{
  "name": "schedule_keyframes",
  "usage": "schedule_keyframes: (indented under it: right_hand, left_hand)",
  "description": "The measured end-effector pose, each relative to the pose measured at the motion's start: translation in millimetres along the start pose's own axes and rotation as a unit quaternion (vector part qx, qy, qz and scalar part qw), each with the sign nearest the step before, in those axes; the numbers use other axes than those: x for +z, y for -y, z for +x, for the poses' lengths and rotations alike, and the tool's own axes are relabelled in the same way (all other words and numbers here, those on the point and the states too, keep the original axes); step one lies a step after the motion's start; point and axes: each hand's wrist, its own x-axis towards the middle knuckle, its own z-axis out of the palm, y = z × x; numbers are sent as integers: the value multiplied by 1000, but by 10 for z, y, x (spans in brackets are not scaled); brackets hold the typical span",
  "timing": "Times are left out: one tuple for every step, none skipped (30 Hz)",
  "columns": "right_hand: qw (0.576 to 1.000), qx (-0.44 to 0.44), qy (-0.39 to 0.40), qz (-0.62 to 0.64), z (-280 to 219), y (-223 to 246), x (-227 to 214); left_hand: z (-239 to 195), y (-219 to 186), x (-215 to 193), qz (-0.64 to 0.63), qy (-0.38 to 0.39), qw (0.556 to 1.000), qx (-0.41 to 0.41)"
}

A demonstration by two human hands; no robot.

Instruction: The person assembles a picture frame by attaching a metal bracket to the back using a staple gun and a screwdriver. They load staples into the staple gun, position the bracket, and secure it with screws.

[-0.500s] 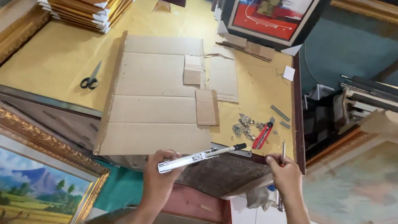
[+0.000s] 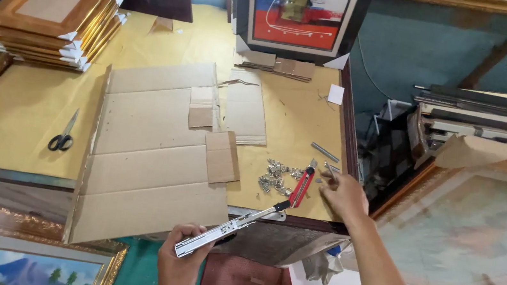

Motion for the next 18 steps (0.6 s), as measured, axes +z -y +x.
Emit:
schedule_keyframes:
  right_hand:
    - [1000,1,-1,2,49,-38,44]
    - [1000,-21,-11,-11,101,-68,88]
    - [999,-43,-21,-25,148,-96,135]
    - [999,-42,-21,-23,130,-63,103]
    - [999,-27,-18,-25,108,-29,73]
    - [999,-11,-14,-26,79,-3,43]
    - [1000,-9,-15,-26,122,-71,54]
    - [999,2,-19,30,168,-127,63]
    - [996,12,-24,87,210,-180,74]
    - [996,13,-25,86,152,-140,-18]
    - [989,43,-28,138,94,-99,-107]
    - [979,73,-30,189,31,-52,-186]
    - [979,74,-30,188,-17,-48,-254]
    - [970,78,-54,225,-56,-46,-330]
    - [959,81,-79,260,-96,-44,-406]
    - [959,81,-80,260,-179,-23,-474]
    - [955,80,-91,269,-264,1,-541]
    - [952,78,-104,278,-343,31,-616]
  left_hand:
    - [-7,19,19,1,2,1000,1]
    - [-10,37,34,17,-2,1000,-6]
    - [-14,55,45,33,-6,999,-12]
    - [-12,74,50,34,-4,999,-12]
    - [-12,94,50,21,-1,999,-28]
    - [-23,116,51,8,2,999,-46]
    - [-29,111,65,8,4,999,-47]
    - [-29,102,74,13,12,999,-30]
    - [-29,91,79,19,20,1000,-13]
    - [-38,33,99,18,20,1000,-14]
    - [-47,-25,115,40,19,998,-38]
    - [-60,-87,120,62,18,996,-62]
    - [-76,-93,110,62,17,996,-63]
    - [-81,-93,111,58,23,997,-44]
    - [-87,-93,112,54,30,998,-24]
    - [-99,-88,100,53,30,998,-24]
    - [-113,-85,85,60,35,997,-19]
    - [-116,-80,78,66,40,997,-14]
